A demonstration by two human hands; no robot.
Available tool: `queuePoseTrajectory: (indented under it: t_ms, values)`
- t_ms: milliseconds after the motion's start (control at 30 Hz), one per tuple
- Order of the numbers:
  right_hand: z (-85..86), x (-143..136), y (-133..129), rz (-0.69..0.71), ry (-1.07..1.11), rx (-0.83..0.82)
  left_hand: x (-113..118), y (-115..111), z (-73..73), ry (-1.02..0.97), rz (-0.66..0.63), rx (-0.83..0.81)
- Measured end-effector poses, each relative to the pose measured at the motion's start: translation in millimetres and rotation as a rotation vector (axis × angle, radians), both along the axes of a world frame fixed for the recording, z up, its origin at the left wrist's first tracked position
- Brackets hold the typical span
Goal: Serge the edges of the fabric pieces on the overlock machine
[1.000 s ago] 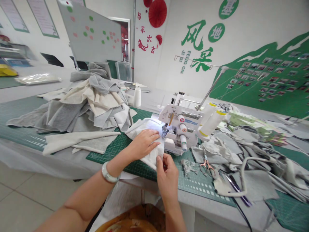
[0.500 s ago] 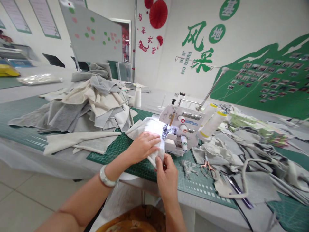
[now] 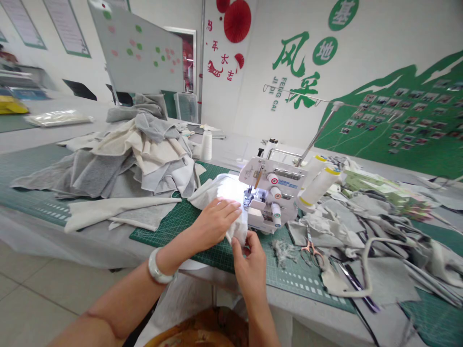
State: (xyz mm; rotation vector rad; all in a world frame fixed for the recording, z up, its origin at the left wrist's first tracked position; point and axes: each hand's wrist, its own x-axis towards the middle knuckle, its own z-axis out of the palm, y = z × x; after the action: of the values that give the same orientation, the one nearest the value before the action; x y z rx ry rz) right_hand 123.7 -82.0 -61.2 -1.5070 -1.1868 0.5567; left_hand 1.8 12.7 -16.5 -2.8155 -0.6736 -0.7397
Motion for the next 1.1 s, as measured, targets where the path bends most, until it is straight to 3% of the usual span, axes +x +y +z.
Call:
queuePoseTrajectory:
  t_ms: [167, 367, 533, 633, 900, 1100]
  values:
    - [2.8, -1, 2, 0.017, 0.01, -0.009, 2, -8, 0.1, 0.017, 0.009, -0.002]
    - [4.0, -4, 4, 0.006, 0.073, -0.01, -4, 4, -5.2, -0.057, -0.024, -0.067]
    - [2.4, -8, 3, -0.108, 0.156, 0.08, -8, 9, -7.7, -0.091, -0.056, -0.099]
    - [2.4, -7, 1, -0.136, 0.086, 0.133, -8, 10, -6.8, -0.083, -0.043, -0.094]
    - [-2.2, -3, -1, 0.009, -0.204, 0.226, -8, 8, -6.6, -0.06, -0.038, -0.024]
    - [-4.8, -5, 2, -0.116, -0.341, 0.237, -12, 6, -11.3, -0.028, -0.02, 0.039]
